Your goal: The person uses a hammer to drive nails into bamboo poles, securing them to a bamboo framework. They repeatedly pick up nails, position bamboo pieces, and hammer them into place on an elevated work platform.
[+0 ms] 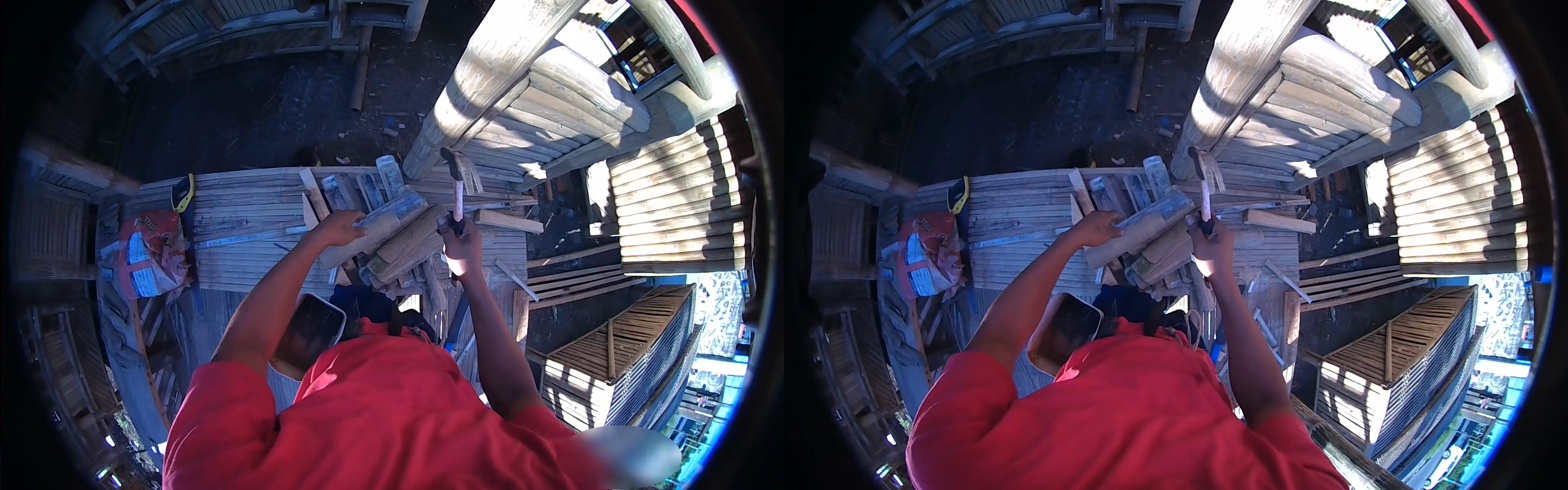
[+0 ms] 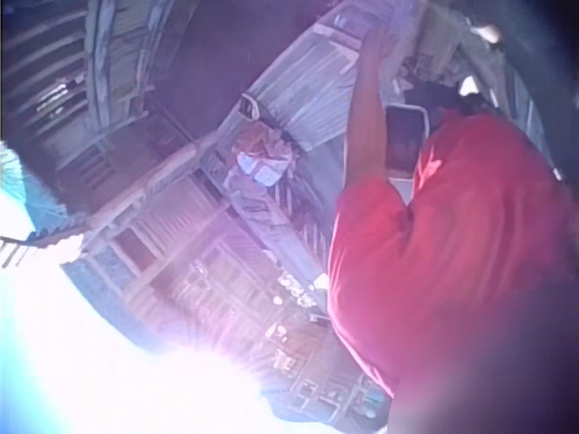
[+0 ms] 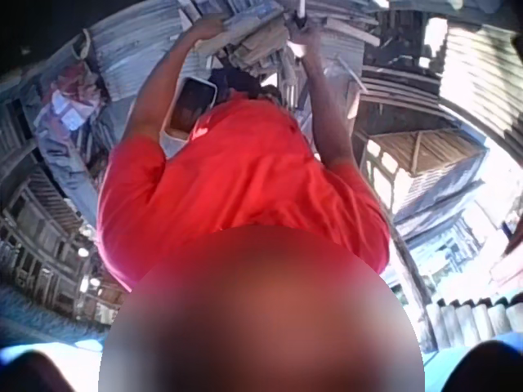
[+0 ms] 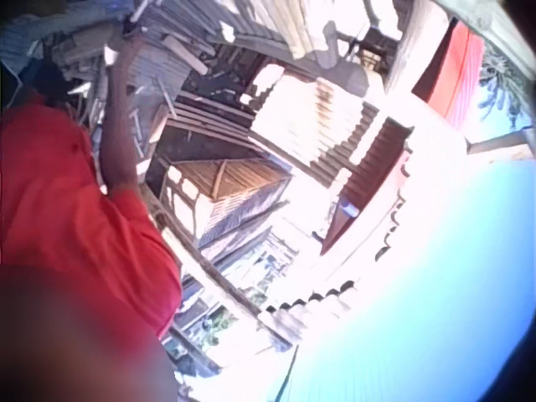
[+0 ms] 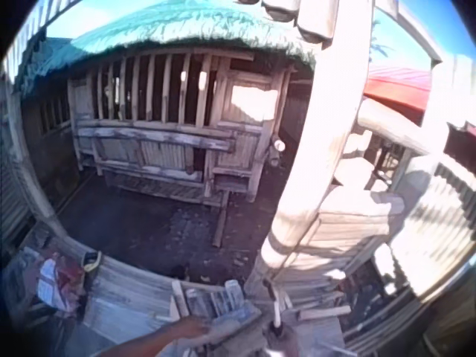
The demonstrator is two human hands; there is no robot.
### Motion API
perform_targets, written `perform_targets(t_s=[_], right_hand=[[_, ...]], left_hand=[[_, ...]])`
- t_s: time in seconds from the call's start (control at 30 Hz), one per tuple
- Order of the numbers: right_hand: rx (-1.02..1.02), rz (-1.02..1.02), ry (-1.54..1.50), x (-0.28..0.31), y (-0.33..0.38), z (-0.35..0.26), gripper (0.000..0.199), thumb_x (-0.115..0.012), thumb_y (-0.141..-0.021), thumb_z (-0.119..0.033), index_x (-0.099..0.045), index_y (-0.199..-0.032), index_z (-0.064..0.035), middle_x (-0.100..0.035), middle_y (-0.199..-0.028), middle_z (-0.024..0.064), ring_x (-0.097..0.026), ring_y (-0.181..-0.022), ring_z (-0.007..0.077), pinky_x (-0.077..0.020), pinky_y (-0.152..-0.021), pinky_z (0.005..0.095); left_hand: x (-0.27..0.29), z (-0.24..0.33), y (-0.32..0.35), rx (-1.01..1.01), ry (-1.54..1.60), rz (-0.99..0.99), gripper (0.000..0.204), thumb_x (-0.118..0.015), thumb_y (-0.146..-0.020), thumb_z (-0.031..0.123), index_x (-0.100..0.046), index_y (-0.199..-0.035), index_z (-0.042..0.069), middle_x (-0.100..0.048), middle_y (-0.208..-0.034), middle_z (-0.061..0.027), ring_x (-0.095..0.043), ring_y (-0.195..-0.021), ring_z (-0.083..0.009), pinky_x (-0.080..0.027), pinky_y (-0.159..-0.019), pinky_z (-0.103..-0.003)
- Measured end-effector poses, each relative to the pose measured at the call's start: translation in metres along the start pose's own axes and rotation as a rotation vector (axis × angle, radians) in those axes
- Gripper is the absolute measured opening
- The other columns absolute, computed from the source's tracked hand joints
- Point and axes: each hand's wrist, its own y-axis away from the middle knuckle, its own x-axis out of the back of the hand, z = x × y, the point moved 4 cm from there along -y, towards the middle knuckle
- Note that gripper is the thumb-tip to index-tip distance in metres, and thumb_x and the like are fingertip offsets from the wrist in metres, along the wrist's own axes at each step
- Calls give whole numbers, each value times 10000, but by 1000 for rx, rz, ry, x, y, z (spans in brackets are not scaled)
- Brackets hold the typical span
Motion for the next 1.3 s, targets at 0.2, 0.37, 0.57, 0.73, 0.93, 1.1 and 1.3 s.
perform_targets(t_s=[0.2,0.37,0.57,0.73,0.93,1.1,1.3], right_hand=[[-278,-262,101,-62,102,88,208,-736,-923,-190,-669,-1005,-11,-571,-684,-16,-474,-638,77,-409,-574,297],[-429,-299,89,-71,142,93,270,-762,-931,-254,-665,-955,-3,-546,-681,-38,-440,-615,61,-365,-546,281],[-699,-260,-125,-56,151,78,243,-749,-947,-221,-680,-1084,-34,-513,-659,-37,-448,-557,58,-355,-483,265],[-522,-165,-506,-84,134,41,583,-742,-953,-303,-522,-1430,-52,-674,-867,24,-628,-660,114,-460,-546,263],[-384,-292,-937,-122,109,-26,465,-747,-948,-222,-559,-1321,-16,-673,-877,29,-630,-674,103,-477,-568,252],[-263,-347,-900,-115,104,-65,523,-734,-955,-188,-491,-1388,-24,-668,-884,40,-626,-674,111,-483,-570,252],[-291,-379,-887,-110,105,-84,596,-748,-942,-163,-442,-1439,-41,-659,-898,55,-644,-682,136,-517,-587,283]], left_hand=[[-144,-166,38,473,237,81,908,-794,-830,409,-364,-1502,-25,-558,-1400,-275,-558,-1302,-365,-469,-1058,-434],[-194,-218,7,750,754,498,1020,-825,-834,390,-224,-1554,-9,-573,-1373,-256,-555,-1288,-355,-443,-1071,-492],[-171,-183,-13,718,1194,44,607,-775,-900,319,-466,-1372,94,-660,-1178,-100,-653,-1068,-238,-538,-848,-378],[-79,-45,65,322,1468,-64,416,-742,-947,273,-549,-1279,113,-652,-1128,-31,-630,-985,-155,-521,-790,-336],[3,58,141,-47,921,230,366,-696,-983,263,-589,-1255,44,-705,-1020,-55,-684,-873,-136,-548,-735,-297],[16,12,207,36,214,-273,274,-641,-979,250,-662,-1043,-15,-717,-836,-119,-737,-809,-200,-573,-648,-349],[-88,-54,241,22,-583,-59,302,-593,-880,157,-605,-1163,54,-723,-1043,-194,-736,-843,-364,-589,-732,-496]])
